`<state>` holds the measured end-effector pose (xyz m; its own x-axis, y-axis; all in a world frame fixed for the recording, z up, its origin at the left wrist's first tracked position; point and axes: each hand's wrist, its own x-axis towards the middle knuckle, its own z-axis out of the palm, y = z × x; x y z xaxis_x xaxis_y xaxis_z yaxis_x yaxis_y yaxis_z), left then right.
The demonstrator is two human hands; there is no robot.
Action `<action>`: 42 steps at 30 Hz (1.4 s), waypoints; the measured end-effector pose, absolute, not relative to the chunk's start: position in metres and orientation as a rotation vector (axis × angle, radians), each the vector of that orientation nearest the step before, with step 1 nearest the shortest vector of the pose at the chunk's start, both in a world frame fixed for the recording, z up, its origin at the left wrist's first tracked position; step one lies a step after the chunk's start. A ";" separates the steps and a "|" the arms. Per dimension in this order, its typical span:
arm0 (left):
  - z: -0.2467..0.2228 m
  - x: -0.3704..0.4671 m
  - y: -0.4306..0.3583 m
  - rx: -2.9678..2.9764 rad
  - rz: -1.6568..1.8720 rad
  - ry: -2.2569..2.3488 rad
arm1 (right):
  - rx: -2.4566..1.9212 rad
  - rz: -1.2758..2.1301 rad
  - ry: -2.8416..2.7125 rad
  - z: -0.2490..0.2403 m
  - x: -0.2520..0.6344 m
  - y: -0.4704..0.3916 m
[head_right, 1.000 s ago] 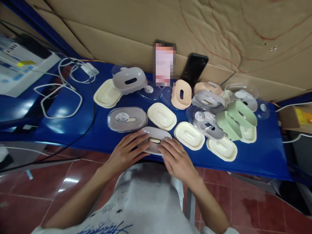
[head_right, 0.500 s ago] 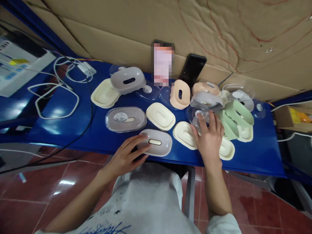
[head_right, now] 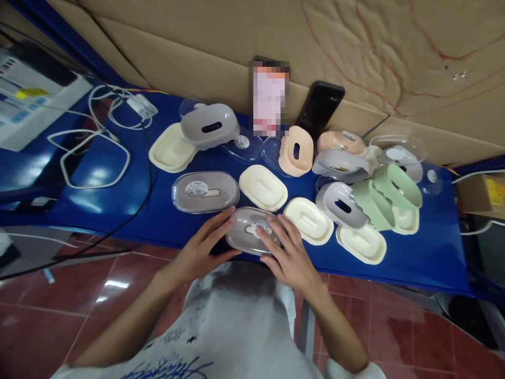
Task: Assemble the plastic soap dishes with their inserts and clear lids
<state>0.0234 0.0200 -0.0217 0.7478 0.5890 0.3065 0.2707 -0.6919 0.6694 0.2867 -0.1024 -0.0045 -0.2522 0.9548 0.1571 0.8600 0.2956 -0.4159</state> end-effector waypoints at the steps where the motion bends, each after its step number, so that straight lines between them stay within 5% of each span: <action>1: -0.021 0.023 0.021 2.354 0.680 0.632 | -1.622 0.322 -2.223 -0.004 0.286 -0.101; 42: -0.029 0.003 0.032 2.284 0.644 0.736 | -1.556 0.195 -2.411 0.001 0.263 -0.083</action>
<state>0.0033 0.0317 -0.0287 0.7224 0.6463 0.2457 0.3301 -0.6346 0.6988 0.2627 -0.0828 0.0008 -0.3902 0.9088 0.1480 0.8732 0.4162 -0.2534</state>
